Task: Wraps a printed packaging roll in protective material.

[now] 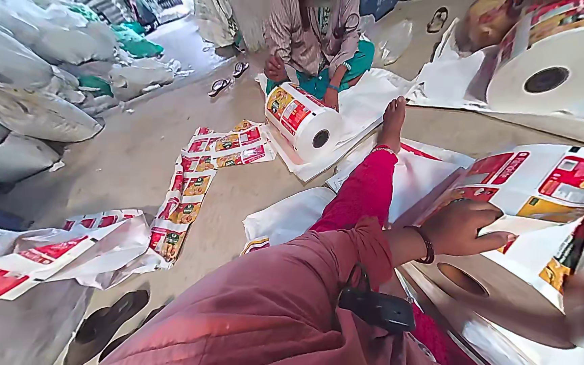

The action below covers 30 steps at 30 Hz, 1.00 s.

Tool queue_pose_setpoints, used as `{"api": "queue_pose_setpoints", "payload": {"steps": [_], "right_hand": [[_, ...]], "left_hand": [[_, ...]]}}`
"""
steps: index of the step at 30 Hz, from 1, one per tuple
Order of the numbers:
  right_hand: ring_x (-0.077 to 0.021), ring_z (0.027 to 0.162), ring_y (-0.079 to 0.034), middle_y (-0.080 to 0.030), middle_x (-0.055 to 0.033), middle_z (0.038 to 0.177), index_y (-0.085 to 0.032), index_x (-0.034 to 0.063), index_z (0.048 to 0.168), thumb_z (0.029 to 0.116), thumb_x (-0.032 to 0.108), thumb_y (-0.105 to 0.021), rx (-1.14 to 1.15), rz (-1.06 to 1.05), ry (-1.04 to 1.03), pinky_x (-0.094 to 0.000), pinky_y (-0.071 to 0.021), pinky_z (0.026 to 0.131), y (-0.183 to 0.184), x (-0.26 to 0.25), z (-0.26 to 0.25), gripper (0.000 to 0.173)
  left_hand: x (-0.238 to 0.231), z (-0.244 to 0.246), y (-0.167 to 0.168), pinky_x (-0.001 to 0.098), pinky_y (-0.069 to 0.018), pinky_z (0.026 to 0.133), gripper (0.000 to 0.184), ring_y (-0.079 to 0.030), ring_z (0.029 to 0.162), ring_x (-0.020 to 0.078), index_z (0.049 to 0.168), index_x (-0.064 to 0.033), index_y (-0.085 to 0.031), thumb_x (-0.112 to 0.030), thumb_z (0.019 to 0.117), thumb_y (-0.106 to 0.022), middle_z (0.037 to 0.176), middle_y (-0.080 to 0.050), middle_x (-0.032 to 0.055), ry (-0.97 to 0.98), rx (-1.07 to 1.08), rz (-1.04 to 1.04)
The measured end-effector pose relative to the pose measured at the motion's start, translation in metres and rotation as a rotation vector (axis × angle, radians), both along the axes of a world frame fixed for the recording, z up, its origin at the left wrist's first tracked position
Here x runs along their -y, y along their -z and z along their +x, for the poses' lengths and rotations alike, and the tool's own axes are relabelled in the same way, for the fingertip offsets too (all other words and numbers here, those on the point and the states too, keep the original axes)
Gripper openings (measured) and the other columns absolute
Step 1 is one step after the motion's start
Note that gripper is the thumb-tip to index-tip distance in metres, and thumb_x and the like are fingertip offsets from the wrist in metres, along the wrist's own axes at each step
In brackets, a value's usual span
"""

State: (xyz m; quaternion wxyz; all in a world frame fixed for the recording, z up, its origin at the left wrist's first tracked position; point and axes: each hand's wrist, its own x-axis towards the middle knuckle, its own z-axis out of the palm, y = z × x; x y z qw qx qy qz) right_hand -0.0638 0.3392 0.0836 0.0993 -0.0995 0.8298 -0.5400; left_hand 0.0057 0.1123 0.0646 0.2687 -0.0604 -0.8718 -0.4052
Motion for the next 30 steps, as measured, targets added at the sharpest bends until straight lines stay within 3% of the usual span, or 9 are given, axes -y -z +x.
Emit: {"api": "queue_pose_setpoints", "payload": {"steps": [3,6,9,15,22,25,30], "right_hand": [[-0.0018,0.077,-0.064,-0.065,0.0003,0.097,-0.057,0.0039,0.119,0.0858,0.02,-0.076,-0.024,-0.027,0.008,-0.0263,-0.0567,0.071,0.002,0.001,-0.003,0.042],[-0.0016,0.077,-0.063,-0.065,0.0013,0.095,-0.058,0.0058,0.117,0.0842,0.023,-0.077,-0.043,-0.001,0.01,-0.0271,-0.0559,0.072,0.005,0.001,-0.005,0.042],[-0.0075,0.089,-0.062,-0.064,-0.0075,0.108,-0.056,0.0026,0.128,0.0902,0.022,-0.073,-0.034,0.033,-0.031,-0.0336,-0.0549,0.08,0.003,-0.001,-0.005,0.046],[-0.013,0.094,-0.063,-0.065,-0.0126,0.112,-0.056,0.0021,0.131,0.0918,0.026,-0.071,-0.056,0.047,-0.06,-0.0397,-0.0546,0.083,0.005,-0.005,-0.007,0.048],[-0.0178,0.093,-0.066,-0.067,-0.0135,0.11,-0.057,0.0041,0.131,0.0891,0.029,-0.074,-0.088,0.044,-0.042,-0.0466,-0.0552,0.081,0.008,-0.005,-0.007,0.051],[-0.0189,0.093,-0.065,-0.066,-0.0147,0.109,-0.058,0.0026,0.129,0.0899,0.028,-0.073,-0.098,0.05,-0.037,-0.0481,-0.0539,0.082,0.008,-0.006,-0.007,0.049],[-0.031,0.097,-0.064,-0.065,-0.0224,0.11,-0.058,-0.0003,0.129,0.0889,0.029,-0.073,-0.121,0.105,-0.048,-0.0586,-0.051,0.083,0.003,-0.002,-0.005,0.052]], "left_hand": [[-0.001,-0.002,0.002,0.0436,-0.0502,0.104,0.03,-0.068,0.111,0.0325,0.106,0.0112,-0.073,-0.016,0.0947,-0.066,0.112,-0.072,0.0236,-0.014,-0.069,-0.037],[0.0,-0.001,0.005,0.0428,-0.0511,0.102,0.029,-0.068,0.109,0.0323,0.104,0.0112,-0.074,-0.015,0.0937,-0.066,0.11,-0.072,0.0234,-0.021,-0.097,-0.051],[0.0,-0.002,0.006,0.0421,-0.0509,0.102,0.028,-0.068,0.108,0.0318,0.102,0.0106,-0.074,-0.015,0.0931,-0.066,0.108,-0.072,0.0232,-0.02,-0.117,-0.044],[-0.002,-0.002,0.004,0.0453,-0.0491,0.106,0.031,-0.067,0.115,0.0343,0.109,0.011,-0.073,-0.015,0.0941,-0.066,0.116,-0.071,0.0251,-0.045,-0.042,-0.016],[-0.002,-0.007,0.012,0.0451,-0.0531,0.1,0.026,-0.068,0.109,0.03,0.1,0.0089,-0.074,-0.015,0.095,-0.066,0.11,-0.072,0.0212,-0.041,-0.018,-0.003],[-0.003,-0.006,0.01,0.0452,-0.0516,0.103,0.027,-0.068,0.111,0.031,0.103,0.0095,-0.074,-0.015,0.0948,-0.066,0.111,-0.072,0.0221,-0.039,-0.026,0.016],[-0.002,-0.004,0.008,0.0459,-0.0496,0.106,0.03,-0.067,0.115,0.0328,0.105,0.0099,-0.073,-0.017,0.0942,-0.066,0.114,-0.072,0.0231,-0.053,-0.03,0.022]]}}
